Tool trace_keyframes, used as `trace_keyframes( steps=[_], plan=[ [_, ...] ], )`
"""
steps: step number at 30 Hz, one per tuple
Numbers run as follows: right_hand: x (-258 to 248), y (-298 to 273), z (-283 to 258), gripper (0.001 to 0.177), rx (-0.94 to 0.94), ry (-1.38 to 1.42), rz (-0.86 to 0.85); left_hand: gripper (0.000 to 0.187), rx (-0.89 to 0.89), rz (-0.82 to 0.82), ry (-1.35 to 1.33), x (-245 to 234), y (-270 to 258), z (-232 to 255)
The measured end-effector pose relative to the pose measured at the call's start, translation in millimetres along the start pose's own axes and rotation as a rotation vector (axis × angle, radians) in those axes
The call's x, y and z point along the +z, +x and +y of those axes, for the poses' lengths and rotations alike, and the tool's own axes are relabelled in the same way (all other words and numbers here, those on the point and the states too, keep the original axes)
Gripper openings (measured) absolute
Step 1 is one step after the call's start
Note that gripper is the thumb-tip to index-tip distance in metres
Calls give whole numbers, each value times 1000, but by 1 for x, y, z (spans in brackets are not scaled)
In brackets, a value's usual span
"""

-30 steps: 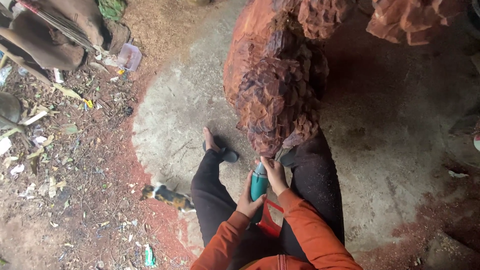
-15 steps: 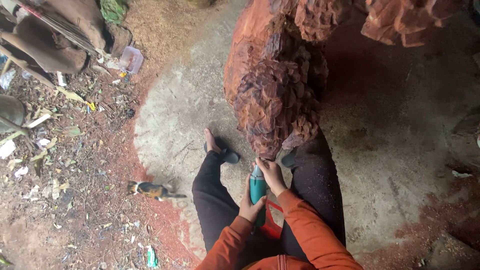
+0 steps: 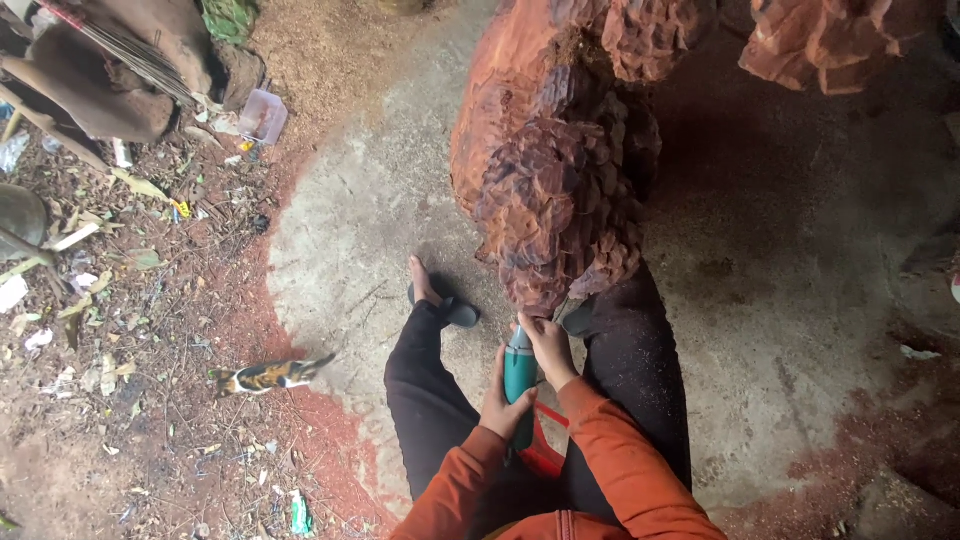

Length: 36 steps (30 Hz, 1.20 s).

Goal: Carving a large wooden sculpture using a handheld rotary power tool

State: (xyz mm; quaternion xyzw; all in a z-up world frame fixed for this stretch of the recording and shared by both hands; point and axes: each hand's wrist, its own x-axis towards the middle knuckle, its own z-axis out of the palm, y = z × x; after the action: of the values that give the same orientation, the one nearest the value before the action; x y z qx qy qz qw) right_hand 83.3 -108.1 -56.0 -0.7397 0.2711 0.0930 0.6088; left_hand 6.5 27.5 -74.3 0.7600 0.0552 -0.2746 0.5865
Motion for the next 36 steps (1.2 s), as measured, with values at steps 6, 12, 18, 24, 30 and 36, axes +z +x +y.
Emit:
trace_keyframes(
  steps=[6, 12, 18, 24, 30, 36],
  plan=[
    [-7, 1, 11, 50, 17, 68, -45, 100, 100, -4, -63, 3, 0, -7],
    [-14, -1, 14, 55, 10, -17, -42, 97, 137, -71, -81, 8, 6, -14],
    [-13, 1, 26, 51, -5, 50, -23, 100, 51, -18, 43, 14, 1, -18],
    [-10, 3, 26, 48, -8, 53, -34, 101, 73, 2, -35, 15, 0, -17],
    [-9, 6, 27, 49, -19, -82, -51, 101, 169, 52, -115, 28, 7, -38],
    [3, 3, 20, 51, -12, -138, -66, 104, 64, -4, -148, 2, 1, -22]
  ],
)
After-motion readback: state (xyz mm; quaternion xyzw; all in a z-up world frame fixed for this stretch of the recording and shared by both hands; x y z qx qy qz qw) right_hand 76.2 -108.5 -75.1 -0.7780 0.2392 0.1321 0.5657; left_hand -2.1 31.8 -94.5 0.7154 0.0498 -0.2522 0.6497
